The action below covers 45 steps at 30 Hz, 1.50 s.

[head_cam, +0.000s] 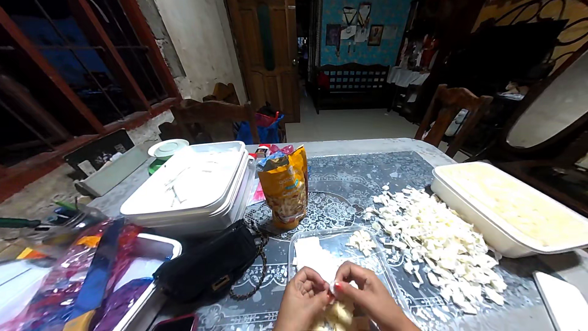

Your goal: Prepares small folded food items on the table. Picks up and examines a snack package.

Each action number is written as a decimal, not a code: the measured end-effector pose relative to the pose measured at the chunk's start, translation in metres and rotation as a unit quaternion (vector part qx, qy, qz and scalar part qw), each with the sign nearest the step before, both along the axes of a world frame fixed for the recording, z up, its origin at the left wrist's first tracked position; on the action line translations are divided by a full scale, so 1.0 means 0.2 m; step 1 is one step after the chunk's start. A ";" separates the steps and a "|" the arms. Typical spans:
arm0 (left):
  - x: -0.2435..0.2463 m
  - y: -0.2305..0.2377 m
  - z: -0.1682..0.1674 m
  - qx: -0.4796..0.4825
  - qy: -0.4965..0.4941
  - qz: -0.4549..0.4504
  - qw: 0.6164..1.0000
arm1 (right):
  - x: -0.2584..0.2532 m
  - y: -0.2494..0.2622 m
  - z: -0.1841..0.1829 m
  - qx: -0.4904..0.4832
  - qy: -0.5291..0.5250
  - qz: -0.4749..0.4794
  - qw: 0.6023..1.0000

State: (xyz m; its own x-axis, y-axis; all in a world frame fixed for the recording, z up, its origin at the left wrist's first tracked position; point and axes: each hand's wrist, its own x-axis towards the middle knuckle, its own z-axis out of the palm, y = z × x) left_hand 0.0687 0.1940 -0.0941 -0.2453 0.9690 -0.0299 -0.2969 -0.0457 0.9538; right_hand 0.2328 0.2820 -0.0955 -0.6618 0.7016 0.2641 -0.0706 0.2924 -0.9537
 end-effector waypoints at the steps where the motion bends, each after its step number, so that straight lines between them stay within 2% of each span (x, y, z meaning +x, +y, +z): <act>1: 0.00 -0.01 0.01 0.012 0.016 -0.023 1.000 | 0.00 0.01 0.00 -0.012 -0.012 -0.019 1.000; 3: -0.02 -0.01 0.03 0.039 0.039 -0.026 0.998 | 0.01 0.02 0.00 0.033 -0.066 -0.038 0.997; 6: -0.05 0.01 0.03 0.042 0.046 0.028 0.998 | 0.00 -0.01 0.00 0.218 -0.116 -0.020 0.969; 7: -0.06 0.01 0.03 0.031 0.070 0.037 0.996 | -0.01 -0.03 -0.01 0.302 -0.114 -0.017 0.946; 8: -0.07 0.01 0.03 0.019 0.122 0.037 0.992 | -0.03 -0.05 -0.04 0.405 -0.109 -0.035 0.907; 10: -0.09 0.00 0.02 0.024 0.299 0.013 0.954 | -0.04 -0.05 -0.06 0.558 -0.104 -0.107 0.816; 12: -0.12 0.01 -0.02 0.079 0.473 -0.037 0.877 | -0.01 -0.01 -0.04 0.603 -0.122 -0.205 0.761; 13: -0.13 0.01 -0.03 0.091 0.526 -0.071 0.842 | 0.02 0.03 -0.01 0.601 -0.145 -0.258 0.742; 15: -0.13 0.02 -0.06 0.084 0.582 -0.118 0.800 | 0.09 0.15 0.05 0.578 -0.197 -0.352 0.709; 17: -0.12 0.03 -0.10 0.105 0.615 -0.109 0.774 | 0.16 0.26 0.09 0.536 -0.246 -0.405 0.699; 18: -0.11 0.03 -0.11 0.124 0.626 -0.095 0.764 | 0.19 0.29 0.10 0.510 -0.263 -0.409 0.710; 20: -0.10 0.03 -0.15 0.162 0.643 -0.063 0.746 | 0.20 0.28 0.10 0.437 -0.290 -0.350 0.776; 22: -0.09 0.04 -0.17 0.188 0.652 -0.024 0.734 | 0.16 0.22 0.11 0.329 -0.326 -0.222 0.858; 24: -0.09 0.04 -0.17 0.188 0.644 -0.008 0.741 | 0.13 0.18 0.11 0.233 -0.368 -0.078 0.897; 26: -0.09 0.02 -0.15 0.157 0.615 -0.020 0.772 | 0.11 0.17 0.10 0.181 -0.392 0.009 0.902; 28: -0.09 0.00 -0.10 0.096 0.570 -0.050 0.815 | 0.10 0.16 0.11 0.160 -0.409 0.036 0.898; 32: -0.12 0.01 -0.03 -0.026 0.467 -0.063 0.882 | 0.08 0.15 0.09 0.123 -0.420 0.044 0.898; 37: -0.14 0.03 -0.02 -0.059 0.288 0.013 0.956 | 0.10 0.17 0.11 -0.008 -0.325 0.021 0.945; 41: -0.10 0.03 -0.01 -0.050 0.217 -0.012 0.975 | 0.08 0.12 0.12 -0.046 -0.229 0.017 0.972; 45: -0.05 0.00 -0.03 -0.036 0.248 -0.011 0.968 | 0.04 0.03 0.11 0.031 -0.215 0.016 0.976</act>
